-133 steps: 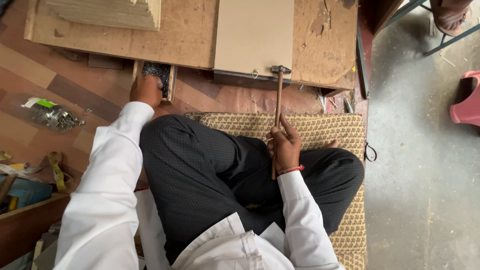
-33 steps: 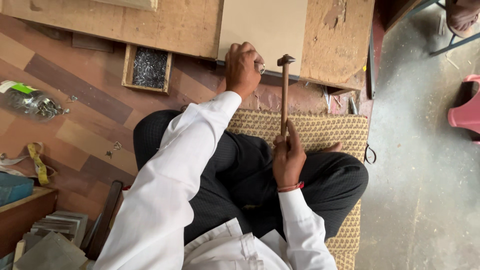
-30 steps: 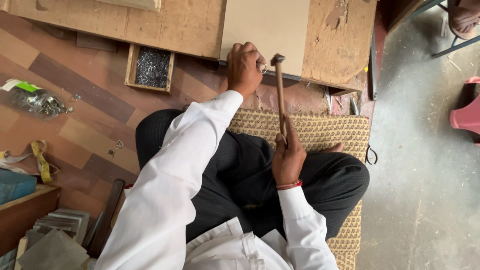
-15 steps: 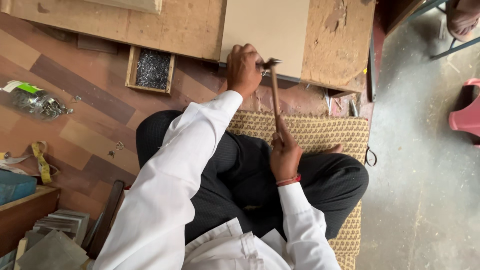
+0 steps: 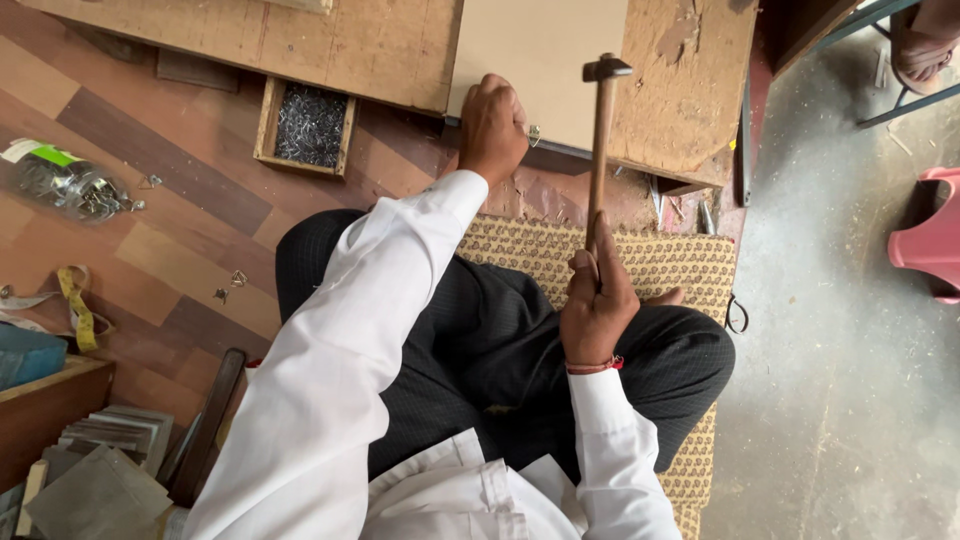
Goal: The person sits on a mat and repeatedly places rectangular boards on a workbench, positions metal corner brackets, and hammers nails to secure them. They handle multiple boards one at a time, moving finished pieces aside and continuing the process.
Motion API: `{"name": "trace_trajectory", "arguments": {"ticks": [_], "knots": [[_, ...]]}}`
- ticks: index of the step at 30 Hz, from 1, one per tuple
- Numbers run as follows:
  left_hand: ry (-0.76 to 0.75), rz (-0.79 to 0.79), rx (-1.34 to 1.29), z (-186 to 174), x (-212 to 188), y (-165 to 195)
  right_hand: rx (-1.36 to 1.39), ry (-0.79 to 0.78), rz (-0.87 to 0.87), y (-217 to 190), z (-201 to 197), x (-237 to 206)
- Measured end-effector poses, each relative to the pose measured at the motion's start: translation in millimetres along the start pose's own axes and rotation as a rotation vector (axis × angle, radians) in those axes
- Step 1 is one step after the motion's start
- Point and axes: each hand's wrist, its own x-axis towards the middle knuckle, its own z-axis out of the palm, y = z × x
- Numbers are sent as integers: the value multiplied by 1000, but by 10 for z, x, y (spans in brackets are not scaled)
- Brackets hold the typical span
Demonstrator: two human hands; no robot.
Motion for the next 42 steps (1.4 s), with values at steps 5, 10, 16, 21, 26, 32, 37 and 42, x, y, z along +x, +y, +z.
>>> {"name": "trace_trajectory", "arguments": {"ticks": [5, 10, 16, 21, 26, 32, 37, 42], "knots": [[-17, -25, 1, 16, 11, 7, -66, -189, 73, 92, 91, -43], [-46, -38, 33, 23, 8, 11, -46, 22, -85, 77, 69, -71], [-24, 11, 71, -30, -12, 51, 168, -98, 176, 35, -14, -63], [-30, 187, 57, -203, -131, 147, 306, -37, 205, 75, -122, -55], [-191, 126, 236, -307, -237, 214, 380, -104, 498, 185, 8, -126], [236, -100, 30, -198, -414, 232, 297, -153, 452, 259, 87, -305], [146, -1069, -709, -169, -286, 183, 226, -146, 286, 162, 71, -256], [143, -1079, -765, -208, -253, 187, 58, -144, 273, -13, 27, -212]]}}
